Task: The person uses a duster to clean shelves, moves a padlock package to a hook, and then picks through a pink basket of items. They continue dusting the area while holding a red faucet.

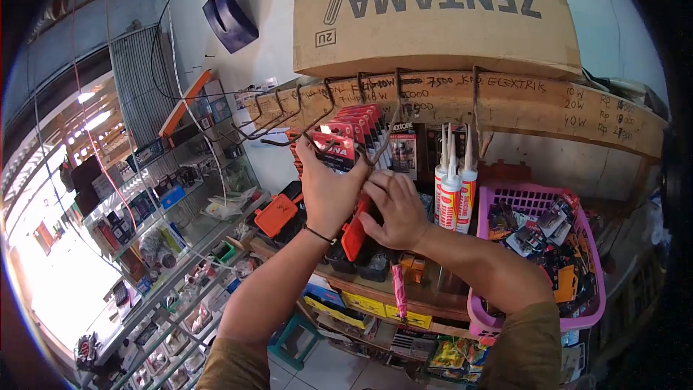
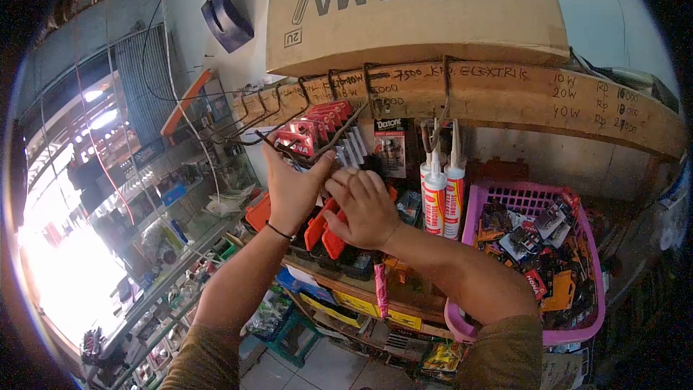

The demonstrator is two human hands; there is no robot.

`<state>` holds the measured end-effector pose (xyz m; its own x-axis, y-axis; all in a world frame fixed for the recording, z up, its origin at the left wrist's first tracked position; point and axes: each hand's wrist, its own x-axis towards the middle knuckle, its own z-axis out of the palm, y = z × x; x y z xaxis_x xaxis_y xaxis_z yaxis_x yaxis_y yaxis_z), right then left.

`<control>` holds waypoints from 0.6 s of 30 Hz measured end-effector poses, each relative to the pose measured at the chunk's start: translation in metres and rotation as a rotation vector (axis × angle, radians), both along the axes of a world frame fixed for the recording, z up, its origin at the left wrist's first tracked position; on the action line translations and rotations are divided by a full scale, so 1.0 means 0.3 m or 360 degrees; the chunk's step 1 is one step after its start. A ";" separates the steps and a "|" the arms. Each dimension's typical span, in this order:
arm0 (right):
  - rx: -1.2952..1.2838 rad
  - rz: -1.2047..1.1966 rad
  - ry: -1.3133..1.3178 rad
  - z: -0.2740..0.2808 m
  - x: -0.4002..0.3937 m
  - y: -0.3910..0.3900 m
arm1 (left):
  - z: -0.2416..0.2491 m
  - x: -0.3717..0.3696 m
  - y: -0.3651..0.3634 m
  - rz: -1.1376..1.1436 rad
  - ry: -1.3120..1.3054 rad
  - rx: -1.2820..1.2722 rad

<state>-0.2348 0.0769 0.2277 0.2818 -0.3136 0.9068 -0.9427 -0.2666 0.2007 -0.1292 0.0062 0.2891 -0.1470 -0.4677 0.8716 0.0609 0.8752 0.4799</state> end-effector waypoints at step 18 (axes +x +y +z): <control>0.0376 0.0260 -0.1528 0.093 -0.167 -0.130 | -0.008 -0.014 0.015 0.0144 -0.0022 0.0221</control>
<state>-0.2850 0.0380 0.2557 -0.4812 -0.5377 0.6924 -0.6260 -0.3422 -0.7007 -0.1333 0.0106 0.2866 -0.1103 -0.5952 0.7959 -0.0223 0.8021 0.5968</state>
